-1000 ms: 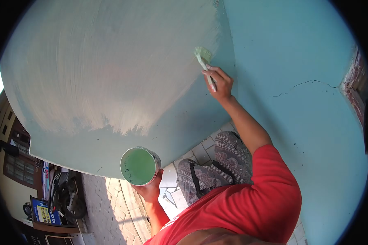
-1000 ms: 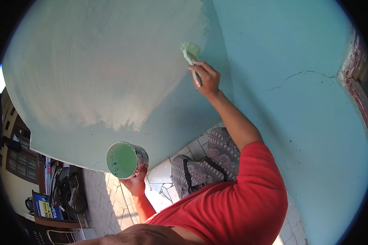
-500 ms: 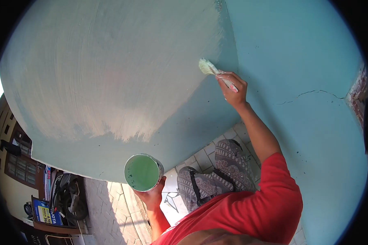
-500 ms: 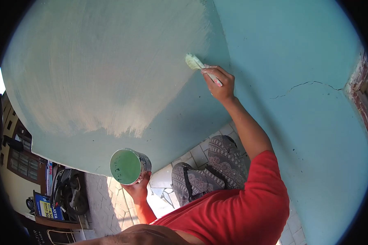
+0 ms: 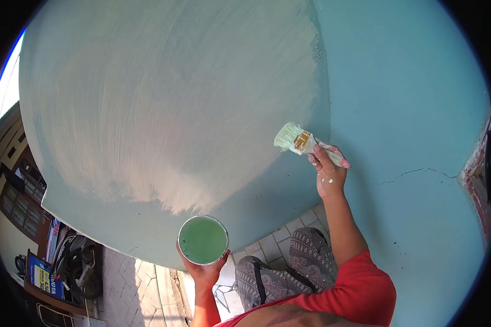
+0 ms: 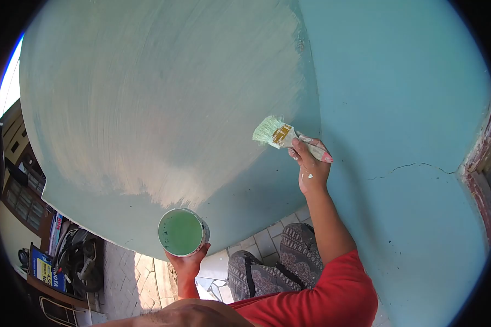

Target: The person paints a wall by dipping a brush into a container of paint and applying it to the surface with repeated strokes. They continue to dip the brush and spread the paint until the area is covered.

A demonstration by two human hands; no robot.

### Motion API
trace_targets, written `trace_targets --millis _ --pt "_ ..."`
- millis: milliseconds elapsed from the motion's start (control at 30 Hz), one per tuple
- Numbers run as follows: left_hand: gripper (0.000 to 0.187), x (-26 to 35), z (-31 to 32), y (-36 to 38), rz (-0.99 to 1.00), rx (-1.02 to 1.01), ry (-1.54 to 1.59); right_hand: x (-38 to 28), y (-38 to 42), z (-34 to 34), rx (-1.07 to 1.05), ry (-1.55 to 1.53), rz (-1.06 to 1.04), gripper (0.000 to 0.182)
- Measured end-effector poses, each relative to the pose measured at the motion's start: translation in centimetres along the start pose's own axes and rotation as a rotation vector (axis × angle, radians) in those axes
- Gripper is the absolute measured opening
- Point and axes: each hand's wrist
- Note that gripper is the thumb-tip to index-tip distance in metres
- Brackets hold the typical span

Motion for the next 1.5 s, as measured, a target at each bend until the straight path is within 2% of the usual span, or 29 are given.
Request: trace_targets --millis 33,167,267,333,367,400,500,567,600,633,667,700,767,833,867,900,967,1000,1067,1100,1167,1233,1267,1333,1367,1433,1500 --pt "0.116 0.8 0.0 -1.5 -0.036 -0.052 -0.004 -0.4 -0.2 1.0 0.001 -0.008 -0.011 0.026" --pt "0.117 4.5 -0.9 -5.3 -0.039 -0.134 0.01 -3.5 0.0 5.3 0.009 -0.022 0.072 0.032" --pt "0.118 6.2 -1.2 -6.2 0.046 -0.203 0.014 -4.4 0.4 6.2 0.041 -0.026 0.049 0.031" --pt "0.117 8.4 -3.1 -7.0 0.067 -0.234 -0.063 -7.3 0.5 8.5 0.048 0.061 -0.066 0.028" --pt "0.116 10.6 -4.3 -8.9 0.09 -0.25 -0.13 -9.0 -1.3 11.3 0.059 0.138 -0.159 0.026" --pt "0.078 14.3 -3.5 -9.9 0.194 -0.143 -0.075 -10.1 -2.8 12.6 0.068 0.209 -0.254 0.024" --pt "0.079 19.0 -6.7 -11.3 0.102 -0.236 -0.19 -14.8 -8.2 18.5 0.12 0.432 -0.749 0.023" --pt "0.074 23.2 -8.8 -12.2 0.042 -0.284 -0.195 -17.0 -12.8 22.1 0.21 0.68 -1.194 0.027" --pt "0.072 24.6 -10.2 -12.3 0.048 -0.3 -0.217 -17.7 -14.1 23.5 0.221 0.774 -1.235 0.028" --pt "0.069 25.8 -11.6 -12.4 0.057 -0.314 -0.235 -17.1 -15.0 24.7 0.205 0.764 -1.205 0.027" --pt "0.067 26.4 -13.4 -12.6 0.158 -0.385 -0.372 -16.4 -15.1 25.9 0.191 0.748 -1.178 0.028" --pt "0.067 27.7 -14.4 -12.7 0.142 -0.4 -0.39 -15.4 -13.8 27.3 0.129 0.844 -1.183 0.03" --pt "0.07 30.4 -15.9 -13.1 0.126 -0.379 -0.359 -11.3 -9.1 28.7 -0.024 0.992 -1.109 0.043" --pt "0.07 32.4 -16.4 -13.6 0.121 -0.349 -0.331 -4.7 -1.8 27.9 -0.25 0.957 -0.958 0.042" --pt "0.071 33.2 -16.7 -13.7 0.064 -0.333 -0.301 -1.2 2.3 26.8 -0.383 0.963 -0.833 0.039" --pt "0.071 33.9 -17.0 -13.8 0.006 -0.318 -0.273 0.7 6.5 25.8 -0.59 0.936 -0.481 0.038" --pt "0.071 35.4 -17.0 -13.6 0.006 -0.283 -0.249 2.8 10.7 25.7 -0.747 0.913 -0.41 0.043" --pt "0.071 35.8 -17.2 -13.6 0.003 -0.244 -0.211 2.4 10.5 26.0 -0.74 0.91 -0.406 0.043" --pt "0.077 36.0 -18.6 -13.2 -0.035 -0.272 -0.317 -0.3 8.2 26.7 -0.789 0.863 -0.54 0.05" --pt "0.083 36.0 -19.2 -13.1 -0.063 -0.297 -0.414 -2.7 5.5 27.1 -0.727 0.864 -0.591 0.051" --pt "0.082 36.2 -19.9 -12.9 -0.026 -0.289 -0.376 -7.8 -1.7 27.0 -0.55 0.934 -0.679 0.033" --pt "0.081 36.9 -20.4 -13.0 0.015 -0.276 -0.333 -14.5 -9.2 27.4 -0.383 0.873 -0.839 0.031" --pt "0.082 37.3 -20.6 -13.2 -0.024 -0.262 -0.285 -17.9 -12.0 28.0 -0.261 0.956 -0.949 0.028" --pt "0.083 37.9 -20.2 -13.8 -0.061 -0.25 -0.227 -21.8 -17.7 27.6 -0.03 0.855 -1.089 0.024" --pt "0.082 38.2 -19.8 -14.2 -0.099 -0.239 -0.213 -24.1 -19.6 27.6 0.035 0.966 -1.243 0.024" --pt "0.081 38.8 -19.1 -14.8 -0.142 -0.234 -0.203 -24.6 -19.9 27.9 0.154 1.076 -1.225 0.025" --pt "0.075 39.4 -17.7 -15.8 -0.114 -0.224 -0.126 -20.5 -17.2 28.3 0.023 0.997 -1.188 0.026"
Point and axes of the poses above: each hand's wrist, its own y-axis away from the middle knuckle, its own z-axis out of the palm, x = y × z, and after that the axes turned 3 degrees about y, right-handed
